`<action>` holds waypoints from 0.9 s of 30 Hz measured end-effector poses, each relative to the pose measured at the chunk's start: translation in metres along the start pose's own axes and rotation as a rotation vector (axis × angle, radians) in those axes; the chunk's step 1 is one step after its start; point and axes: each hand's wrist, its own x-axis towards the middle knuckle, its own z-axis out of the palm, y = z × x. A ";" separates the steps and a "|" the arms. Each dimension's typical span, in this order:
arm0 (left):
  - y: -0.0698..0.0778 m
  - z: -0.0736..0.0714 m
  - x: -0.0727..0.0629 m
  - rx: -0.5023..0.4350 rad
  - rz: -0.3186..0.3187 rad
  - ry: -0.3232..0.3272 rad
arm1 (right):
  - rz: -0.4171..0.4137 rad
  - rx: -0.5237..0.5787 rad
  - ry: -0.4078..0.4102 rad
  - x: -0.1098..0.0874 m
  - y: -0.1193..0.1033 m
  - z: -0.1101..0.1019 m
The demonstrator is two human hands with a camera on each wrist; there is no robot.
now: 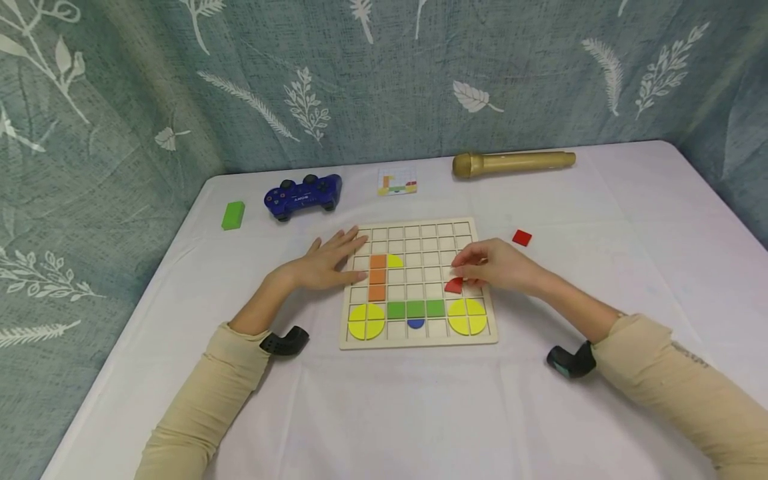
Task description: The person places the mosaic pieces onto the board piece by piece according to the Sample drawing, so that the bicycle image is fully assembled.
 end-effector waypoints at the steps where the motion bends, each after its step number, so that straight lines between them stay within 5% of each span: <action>1: 0.000 0.000 0.000 0.001 0.000 0.000 | 0.000 0.006 0.002 0.000 0.000 0.000; 15: 0.001 0.000 -0.001 -0.006 -0.001 0.006 | -0.028 0.096 -0.069 -0.001 -0.005 0.001; 27: 0.001 0.000 -0.001 0.000 -0.004 0.003 | -0.046 0.047 -0.110 0.001 -0.003 0.002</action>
